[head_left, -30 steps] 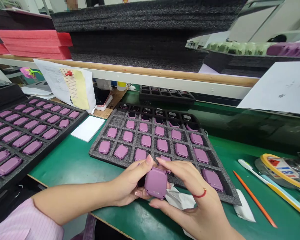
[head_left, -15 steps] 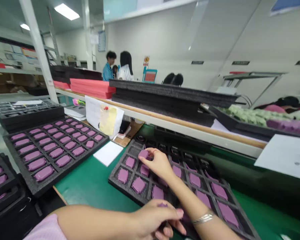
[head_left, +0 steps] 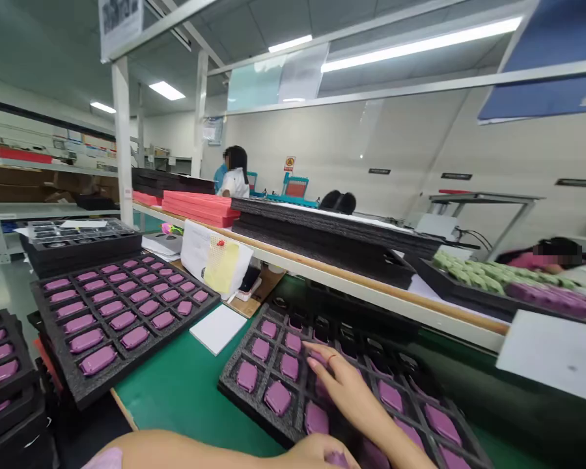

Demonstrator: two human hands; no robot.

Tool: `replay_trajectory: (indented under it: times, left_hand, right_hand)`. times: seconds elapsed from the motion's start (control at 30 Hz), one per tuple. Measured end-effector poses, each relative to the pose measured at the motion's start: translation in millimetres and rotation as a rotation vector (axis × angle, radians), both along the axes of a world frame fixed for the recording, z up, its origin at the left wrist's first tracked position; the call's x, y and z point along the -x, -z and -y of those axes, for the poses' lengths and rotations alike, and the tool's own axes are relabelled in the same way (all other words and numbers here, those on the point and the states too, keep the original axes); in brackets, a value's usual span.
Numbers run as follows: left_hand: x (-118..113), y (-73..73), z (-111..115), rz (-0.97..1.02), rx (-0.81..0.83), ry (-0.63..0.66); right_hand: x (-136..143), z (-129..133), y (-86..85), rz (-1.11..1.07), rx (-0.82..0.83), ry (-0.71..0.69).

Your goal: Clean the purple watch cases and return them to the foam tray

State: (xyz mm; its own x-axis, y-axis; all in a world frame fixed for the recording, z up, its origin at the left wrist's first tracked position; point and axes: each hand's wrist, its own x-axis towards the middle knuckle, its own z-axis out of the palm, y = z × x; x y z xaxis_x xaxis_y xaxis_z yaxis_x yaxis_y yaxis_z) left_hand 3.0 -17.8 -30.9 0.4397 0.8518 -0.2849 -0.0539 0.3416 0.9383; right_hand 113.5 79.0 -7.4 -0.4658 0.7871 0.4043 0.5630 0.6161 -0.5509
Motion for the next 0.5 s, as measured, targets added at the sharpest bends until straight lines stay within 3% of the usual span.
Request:
replay_trajectory:
  times: [0.1,0.2,0.37,0.5]
  left_hand:
    - [2,-9.2,14,-0.028,0.014,0.029]
    - [1,-16.7,20,-0.046,-0.044,0.021]
    - [-1,-15.9,23,-0.081,-0.161,0.042]
    - [4,-14.2,22,-0.123,-0.23,0.08]
  right_hand:
    - [-52,43,-17.4,-0.059,0.063,0.085]
    - [-84,95,-23.3,-0.074,0.125,0.148]
    - [-90,172,-2.3,0.024,0.125,0.163]
    - [-98,198,20.2,0.298,-0.002,0.254]
